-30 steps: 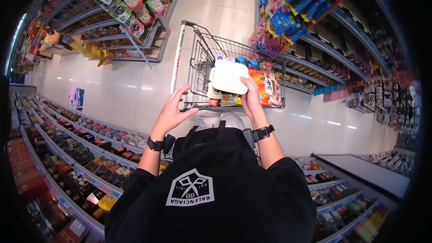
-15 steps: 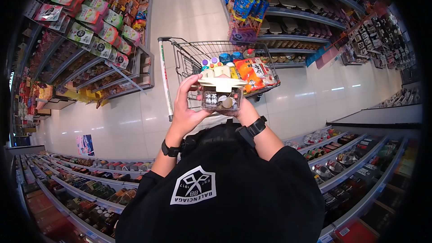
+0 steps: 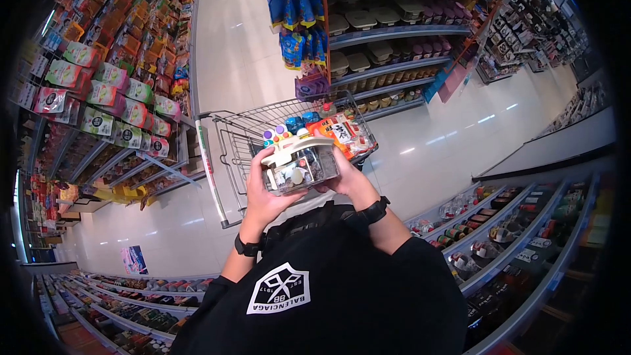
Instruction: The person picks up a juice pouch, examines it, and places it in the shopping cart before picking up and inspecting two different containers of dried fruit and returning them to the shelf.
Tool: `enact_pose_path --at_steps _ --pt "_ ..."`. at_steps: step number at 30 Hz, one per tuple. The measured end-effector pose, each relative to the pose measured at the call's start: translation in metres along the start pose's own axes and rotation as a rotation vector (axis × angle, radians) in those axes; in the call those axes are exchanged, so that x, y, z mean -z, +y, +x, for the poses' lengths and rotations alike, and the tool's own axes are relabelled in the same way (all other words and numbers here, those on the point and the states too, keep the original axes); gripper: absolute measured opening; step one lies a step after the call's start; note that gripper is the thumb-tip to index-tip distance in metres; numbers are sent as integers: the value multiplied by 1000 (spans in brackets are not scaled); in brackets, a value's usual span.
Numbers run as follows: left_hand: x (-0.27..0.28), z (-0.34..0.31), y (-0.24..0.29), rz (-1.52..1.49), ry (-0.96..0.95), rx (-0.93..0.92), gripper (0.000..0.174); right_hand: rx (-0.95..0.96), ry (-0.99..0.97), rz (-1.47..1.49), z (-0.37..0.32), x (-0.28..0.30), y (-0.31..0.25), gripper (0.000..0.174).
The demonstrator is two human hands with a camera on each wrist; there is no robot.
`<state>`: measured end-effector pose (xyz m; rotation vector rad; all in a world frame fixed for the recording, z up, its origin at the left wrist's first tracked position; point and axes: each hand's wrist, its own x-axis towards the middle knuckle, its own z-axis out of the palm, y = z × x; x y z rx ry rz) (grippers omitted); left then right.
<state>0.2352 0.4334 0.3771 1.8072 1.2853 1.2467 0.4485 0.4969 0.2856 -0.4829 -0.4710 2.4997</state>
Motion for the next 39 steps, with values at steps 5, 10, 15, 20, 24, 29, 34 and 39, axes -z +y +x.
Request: enact_pose_path --at_steps 5,10,15,20,24,29,34,39 --pt "-64 22 6 -474 96 164 75 444 622 -397 -23 34 -13 53" --pt "-108 56 10 -728 33 374 57 445 494 -245 -69 17 -57 47" --pt "-148 75 -11 -712 -31 727 39 355 535 -372 -107 28 -68 68" --pt "-168 83 -12 -668 -162 760 47 465 463 -209 -122 42 -72 63" --pt "-175 86 -7 -605 -201 739 55 445 448 -211 -133 37 -77 64" --pt "-177 96 3 -569 -247 844 50 481 389 -29 -139 48 -79 53" --pt "-183 109 -10 -544 -405 719 42 569 462 -68 -150 37 -86 53" --pt "-176 123 -6 -646 -540 582 55 783 554 -416 -151 21 -96 74"
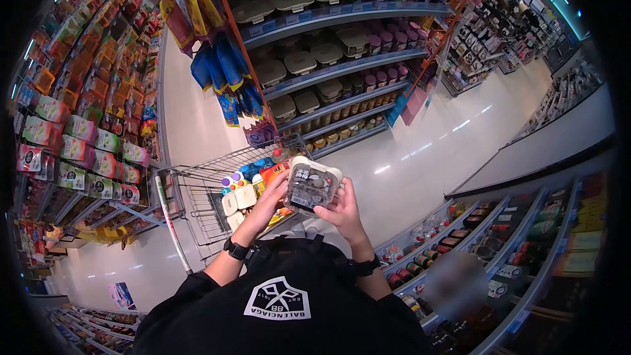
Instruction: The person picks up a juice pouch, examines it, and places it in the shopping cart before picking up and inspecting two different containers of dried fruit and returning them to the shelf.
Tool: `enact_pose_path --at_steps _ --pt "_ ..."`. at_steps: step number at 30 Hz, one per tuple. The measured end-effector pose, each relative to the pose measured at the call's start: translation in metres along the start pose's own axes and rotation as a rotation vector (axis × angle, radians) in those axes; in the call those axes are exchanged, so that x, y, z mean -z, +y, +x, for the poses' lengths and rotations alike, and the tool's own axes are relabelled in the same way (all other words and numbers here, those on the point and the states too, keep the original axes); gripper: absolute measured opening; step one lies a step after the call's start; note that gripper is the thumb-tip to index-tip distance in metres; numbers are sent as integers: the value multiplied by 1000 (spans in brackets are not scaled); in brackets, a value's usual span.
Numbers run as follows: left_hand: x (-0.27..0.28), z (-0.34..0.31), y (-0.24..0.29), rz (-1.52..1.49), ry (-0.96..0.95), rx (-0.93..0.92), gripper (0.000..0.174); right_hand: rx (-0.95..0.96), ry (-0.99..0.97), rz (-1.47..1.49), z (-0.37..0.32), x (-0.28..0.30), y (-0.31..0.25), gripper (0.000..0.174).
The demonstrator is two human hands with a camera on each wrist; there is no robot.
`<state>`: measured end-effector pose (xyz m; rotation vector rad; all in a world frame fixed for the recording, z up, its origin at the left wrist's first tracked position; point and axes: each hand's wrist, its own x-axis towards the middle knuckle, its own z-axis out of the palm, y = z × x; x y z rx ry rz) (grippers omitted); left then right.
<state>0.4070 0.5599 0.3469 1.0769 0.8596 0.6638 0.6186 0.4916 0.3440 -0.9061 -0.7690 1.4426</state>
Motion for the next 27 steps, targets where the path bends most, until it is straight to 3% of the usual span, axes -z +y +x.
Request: enact_pose_path --at_steps 3,5,7,9,13,16,21,24,27 --pt "5 0 7 -365 -153 162 71 84 -23 -278 6 -9 -4 76" --pt "16 3 3 -568 -263 157 70 241 -73 -444 11 -18 -2 76" --pt "29 10 -2 -663 -298 150 71 322 -119 -549 20 -24 -12 72" --pt "41 15 -6 -667 -235 183 73 552 -138 -977 28 -33 -22 62" --pt "55 22 -9 -771 -345 65 80 626 -72 -1133 41 -39 -22 58" --pt "59 30 -10 -765 -313 18 82 508 -80 -1046 51 -40 -23 58" --pt "52 49 -21 -785 -298 -79 84 573 -74 -1053 65 -42 -29 65" --pt "48 59 -17 -688 -262 -26 98 565 -107 -1000 72 -30 -34 70" --pt "46 76 -24 -635 -294 -29 91 535 -118 -945 80 -11 -42 72"
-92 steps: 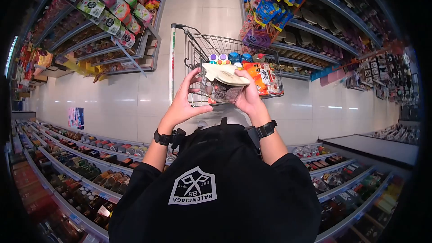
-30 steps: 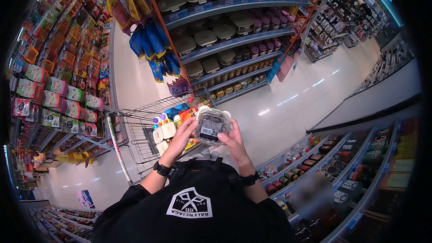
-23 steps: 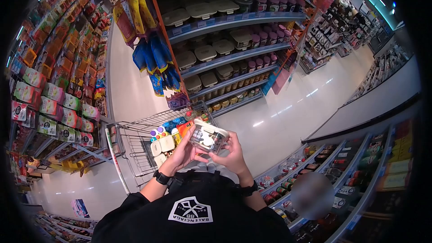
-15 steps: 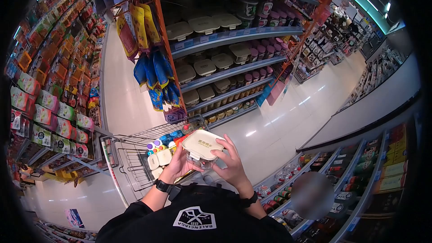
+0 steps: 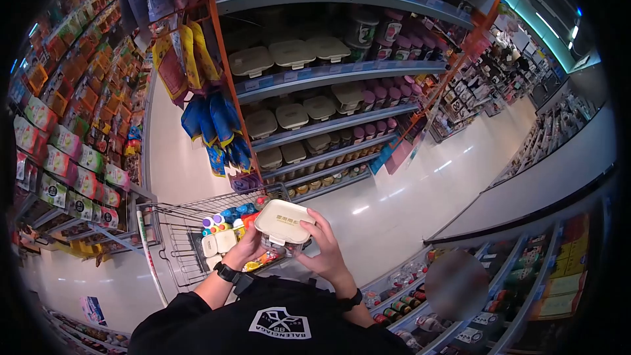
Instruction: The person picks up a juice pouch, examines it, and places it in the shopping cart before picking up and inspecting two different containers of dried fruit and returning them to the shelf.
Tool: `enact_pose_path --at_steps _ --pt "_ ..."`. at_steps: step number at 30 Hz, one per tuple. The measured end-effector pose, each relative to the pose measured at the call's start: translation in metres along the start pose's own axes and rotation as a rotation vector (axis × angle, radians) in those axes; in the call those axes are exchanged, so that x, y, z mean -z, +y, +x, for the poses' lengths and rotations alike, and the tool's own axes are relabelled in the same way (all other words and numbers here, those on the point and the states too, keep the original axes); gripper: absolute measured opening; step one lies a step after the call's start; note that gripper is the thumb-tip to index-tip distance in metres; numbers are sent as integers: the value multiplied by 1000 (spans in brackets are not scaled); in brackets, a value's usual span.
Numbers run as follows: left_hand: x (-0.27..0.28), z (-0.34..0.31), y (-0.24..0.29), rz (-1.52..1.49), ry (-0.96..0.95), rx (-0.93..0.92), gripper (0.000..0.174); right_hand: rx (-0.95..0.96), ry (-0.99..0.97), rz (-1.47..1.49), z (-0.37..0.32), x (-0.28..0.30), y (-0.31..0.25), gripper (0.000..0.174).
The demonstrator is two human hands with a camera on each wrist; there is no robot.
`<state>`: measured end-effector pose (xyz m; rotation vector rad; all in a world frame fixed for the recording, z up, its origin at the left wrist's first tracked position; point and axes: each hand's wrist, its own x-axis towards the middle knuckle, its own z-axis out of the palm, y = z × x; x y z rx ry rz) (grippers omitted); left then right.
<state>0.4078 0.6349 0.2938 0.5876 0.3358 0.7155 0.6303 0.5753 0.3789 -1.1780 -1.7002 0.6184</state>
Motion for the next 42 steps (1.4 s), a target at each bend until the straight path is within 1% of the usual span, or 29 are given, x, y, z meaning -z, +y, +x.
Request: enact_pose_path --at_steps 1,2,4,5,7,8,10,11,13,16,17,18,20,22,23,24,25,27,28,30,31,32,33,34,35,36,38,40,42 --pt "1 5 -3 -70 42 31 101 -15 1 7 1 7 6 72" --pt "-3 12 -4 -65 51 26 101 -11 -2 17 2 16 14 72" --pt "-12 30 -6 134 25 25 115 -22 1 16 3 37 32 72" --pt "-22 42 -9 144 86 45 123 -18 -1 26 5 47 41 72" --pt "-50 67 -18 176 121 -11 122 14 -17 -15 8 77 59 81" --pt "-64 79 -26 201 151 -61 121 20 -30 -10 8 93 67 81" --pt "-83 107 -47 174 179 -100 119 -78 -50 20 11 122 81 94" --pt "-94 120 -58 163 193 -140 118 -76 -58 32 10 135 93 94" --pt "-115 143 -78 122 206 -180 115 -140 -142 82 5 166 118 104" --pt "-131 173 -107 120 197 -231 110 -218 -206 206 7 207 133 106" --pt "-128 181 -116 145 167 -246 102 -154 -149 191 9 214 139 103" --pt "-146 187 -115 68 208 -237 101 -168 -168 199 10 221 145 103" --pt "-141 195 -125 275 211 -266 100 -101 -93 150 9 232 156 100" --pt "-173 198 -114 447 299 -272 117 -128 -75 232 8 235 165 100" --pt "-174 198 -113 511 306 -243 119 -188 -108 222 7 237 166 101" --pt "-168 200 -116 512 245 -294 102 -243 -139 210 7 240 166 102" --pt "-164 197 -117 530 243 -272 102 -174 -95 206 9 239 167 94" --pt "-160 197 -124 459 235 -284 93 -229 -121 230 6 238 177 90" --pt "-159 196 -125 449 244 -281 93 -276 -134 255 5 238 182 87" --pt "-159 195 -122 514 281 -145 84 -290 -132 258 11 243 184 81" --pt "-160 201 -125 524 355 -108 70 -325 -147 229 13 246 186 79" --pt "-158 204 -127 515 359 -97 70 -364 -161 199 14 248 188 76" --pt "-155 208 -127 586 381 -44 64 -362 -138 173 17 250 189 69" --pt "-152 213 -126 658 401 7 59 -370 -140 173 19 251 193 69" --pt "-160 218 -121 703 435 12 52 -444 -165 145 21 254 199 67" --pt "-158 223 -120 703 434 13 52 -513 -188 116 25 254 204 64" --pt "-154 232 -116 888 473 82 50 -520 -175 115 36 254 212 61" --pt "-150 241 -107 909 504 96 51 -579 -248 43 49 255 218 59" --pt "-133 251 -99 1107 487 124 55 -586 -266 31 63 253 221 56"
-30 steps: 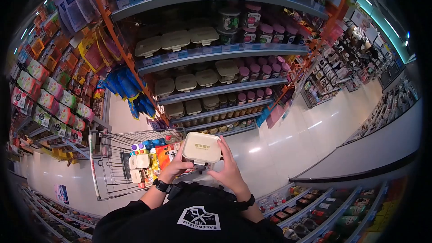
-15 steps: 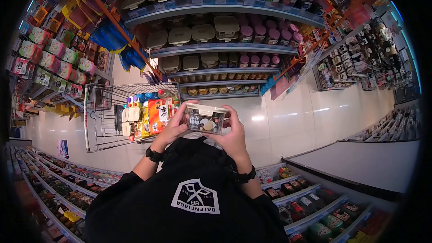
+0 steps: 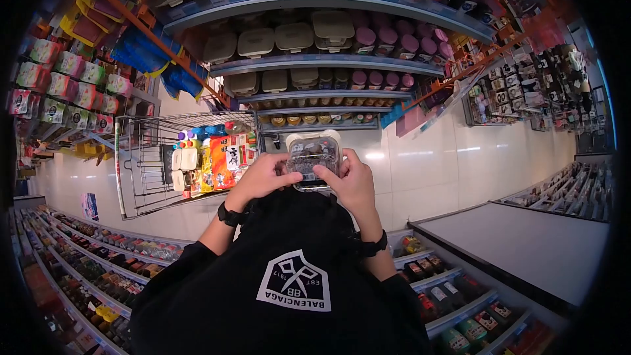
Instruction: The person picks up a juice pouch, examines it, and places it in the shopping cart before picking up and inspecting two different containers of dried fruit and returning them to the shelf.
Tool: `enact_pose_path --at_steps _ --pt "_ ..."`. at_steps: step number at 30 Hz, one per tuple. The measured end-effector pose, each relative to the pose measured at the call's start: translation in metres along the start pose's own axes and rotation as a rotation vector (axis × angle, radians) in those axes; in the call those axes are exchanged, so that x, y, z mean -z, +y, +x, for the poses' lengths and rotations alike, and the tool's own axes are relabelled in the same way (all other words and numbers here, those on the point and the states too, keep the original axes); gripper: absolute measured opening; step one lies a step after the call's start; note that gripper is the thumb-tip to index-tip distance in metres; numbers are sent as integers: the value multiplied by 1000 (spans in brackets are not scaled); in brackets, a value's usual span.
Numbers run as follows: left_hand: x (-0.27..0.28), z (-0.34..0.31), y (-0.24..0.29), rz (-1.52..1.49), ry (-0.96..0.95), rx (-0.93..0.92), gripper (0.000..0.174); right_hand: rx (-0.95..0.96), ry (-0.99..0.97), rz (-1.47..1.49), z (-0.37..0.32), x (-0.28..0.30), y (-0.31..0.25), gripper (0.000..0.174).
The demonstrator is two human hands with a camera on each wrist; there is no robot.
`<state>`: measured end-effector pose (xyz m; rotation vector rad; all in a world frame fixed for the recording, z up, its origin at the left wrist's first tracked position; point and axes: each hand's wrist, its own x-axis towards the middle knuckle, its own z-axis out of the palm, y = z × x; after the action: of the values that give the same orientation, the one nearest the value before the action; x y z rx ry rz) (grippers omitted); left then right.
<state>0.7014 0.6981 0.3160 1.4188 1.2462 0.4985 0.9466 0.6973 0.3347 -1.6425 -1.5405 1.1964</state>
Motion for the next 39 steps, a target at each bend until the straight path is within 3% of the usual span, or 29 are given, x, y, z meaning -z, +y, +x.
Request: enact_pose_path --at_steps 6,10,12,16,18,19,20,23,24,26,27,28,29,30,32,33,34,36,38,39 --pt "24 29 3 26 99 -106 58 46 -99 142 47 7 -6 42" --pt "37 41 8 -98 217 -168 59 103 -246 169 76 10 -9 51" --pt "43 46 4 -172 254 -190 64 127 -321 318 88 4 -4 59" --pt "58 47 9 -96 365 -239 74 14 -500 541 105 7 -16 69" --pt "68 47 19 -245 329 -277 95 161 -553 554 112 5 -21 78" --pt "67 49 13 -234 344 -286 99 99 -565 594 118 8 -17 97" --pt "66 49 13 -234 344 -283 99 97 -566 595 118 5 -21 97" --pt "64 51 17 -171 387 -398 98 200 -441 590 119 -7 -34 133" --pt "63 51 18 -179 398 -445 93 200 -441 591 119 -8 -31 133" --pt "61 51 23 -186 409 -492 88 391 -354 519 117 -12 -26 125" --pt "60 52 30 -394 403 -415 81 390 -355 520 117 -15 -27 125" --pt "59 53 34 -600 394 -335 75 558 -219 404 117 -18 -28 120" --pt "63 57 17 -696 231 -277 67 721 -79 284 117 -19 -27 114" --pt "63 56 4 -692 231 -277 67 722 -78 288 120 -20 -15 114" --pt "64 57 -10 -1183 84 -127 62 845 -50 150 128 -23 17 103" --pt "62 51 26 -1263 19 -281 68 847 -45 151 132 -22 14 103" --pt "59 48 36 -1261 15 -281 68 993 25 94 137 -22 9 101" --pt "56 47 45 -547 182 -368 78 1281 169 -27 145 -21 -7 96" --pt "53 57 36 -516 211 -403 78 1200 129 -47 136 -11 -21 91" --pt "52 62 33 -418 285 -532 72 1052 49 -99 135 -7 -26 89"
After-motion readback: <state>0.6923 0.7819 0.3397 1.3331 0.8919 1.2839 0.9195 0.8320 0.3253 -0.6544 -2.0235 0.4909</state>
